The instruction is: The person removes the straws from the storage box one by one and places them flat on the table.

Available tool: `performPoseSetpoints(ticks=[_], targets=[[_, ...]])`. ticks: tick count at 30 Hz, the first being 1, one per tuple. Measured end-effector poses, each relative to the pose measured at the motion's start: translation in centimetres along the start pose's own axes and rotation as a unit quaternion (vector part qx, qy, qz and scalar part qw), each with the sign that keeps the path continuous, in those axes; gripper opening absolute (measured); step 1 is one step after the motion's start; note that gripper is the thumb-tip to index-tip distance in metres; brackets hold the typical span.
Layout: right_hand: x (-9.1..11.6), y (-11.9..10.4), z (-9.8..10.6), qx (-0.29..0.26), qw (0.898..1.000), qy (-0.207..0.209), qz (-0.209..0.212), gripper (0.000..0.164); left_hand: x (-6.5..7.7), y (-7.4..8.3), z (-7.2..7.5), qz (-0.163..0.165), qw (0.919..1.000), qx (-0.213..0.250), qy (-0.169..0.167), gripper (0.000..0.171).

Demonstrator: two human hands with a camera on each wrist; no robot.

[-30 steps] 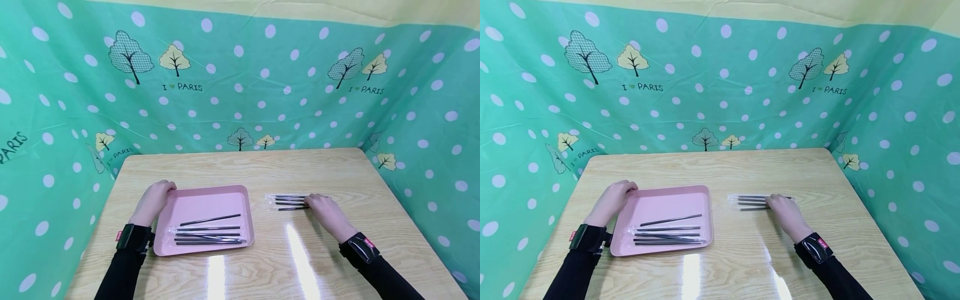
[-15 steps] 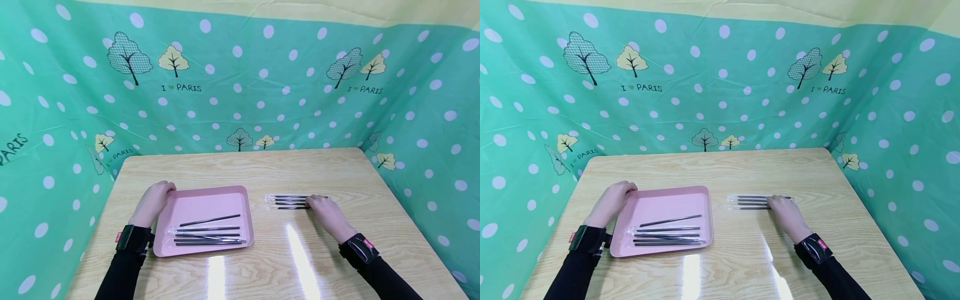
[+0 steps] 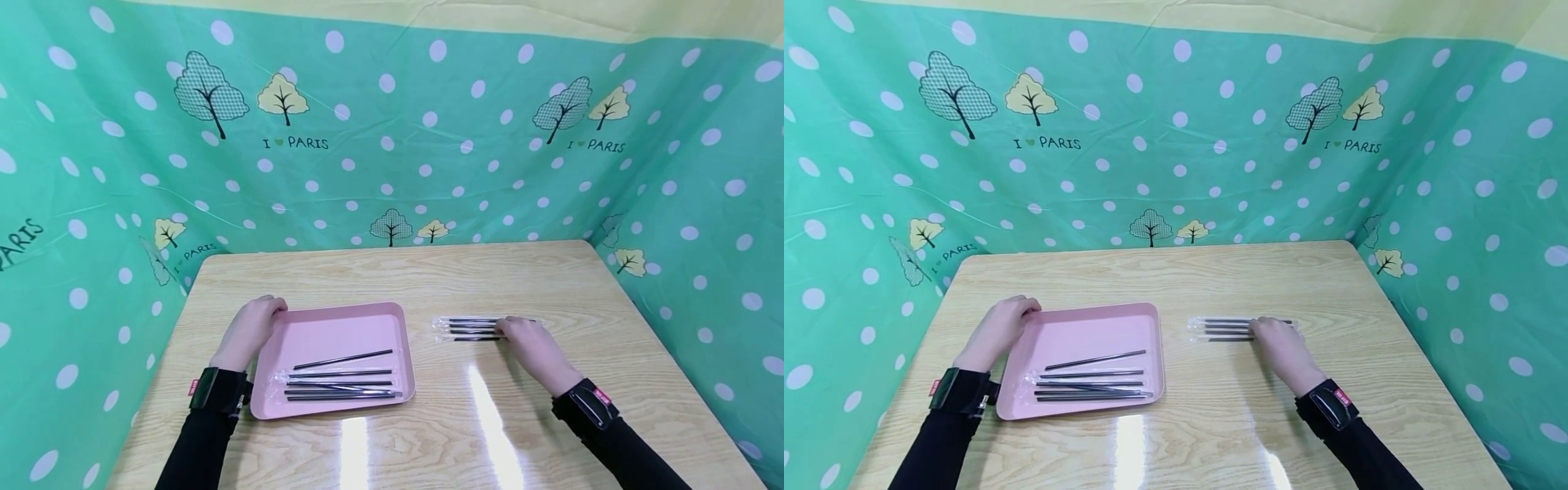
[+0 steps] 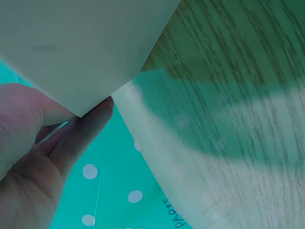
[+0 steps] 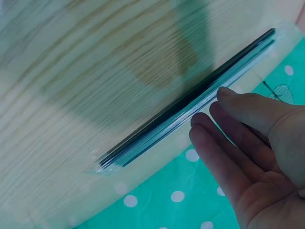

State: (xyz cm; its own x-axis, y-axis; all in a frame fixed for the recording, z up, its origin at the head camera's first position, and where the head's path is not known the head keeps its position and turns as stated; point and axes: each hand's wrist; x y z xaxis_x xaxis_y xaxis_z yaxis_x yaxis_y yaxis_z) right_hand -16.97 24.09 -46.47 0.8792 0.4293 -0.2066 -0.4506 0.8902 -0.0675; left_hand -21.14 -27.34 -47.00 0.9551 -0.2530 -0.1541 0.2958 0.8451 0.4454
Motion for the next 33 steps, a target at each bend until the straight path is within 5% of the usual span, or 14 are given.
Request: performPoseSetpoints(ticks=[16, 33], targets=[[-2.7, -3.9, 1.3, -0.016, 0.999, -0.039, 0.002, 0.022, -0.1, -0.1, 0.0, -0.001, 1.0000, -0.001, 0.002, 0.013], [-8.6, -14.2, 1.0, -0.093, 0.989, -0.054, 0.097, 0.022, -0.1, 0.0, 0.0, 0.001, 1.0000, -0.001, 0.002, 0.014]])
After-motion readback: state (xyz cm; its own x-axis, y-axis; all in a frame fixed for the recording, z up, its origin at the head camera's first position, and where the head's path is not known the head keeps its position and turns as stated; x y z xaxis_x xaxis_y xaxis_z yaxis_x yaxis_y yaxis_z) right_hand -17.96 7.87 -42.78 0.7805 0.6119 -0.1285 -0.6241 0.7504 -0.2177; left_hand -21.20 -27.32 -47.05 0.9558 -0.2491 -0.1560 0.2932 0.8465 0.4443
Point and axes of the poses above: each hand's wrist, its own x-axis away from the middle knuckle, its own z-axis out of the back of the hand, y = z × x, and after that the axes turned 5 degrees about x, right-handed
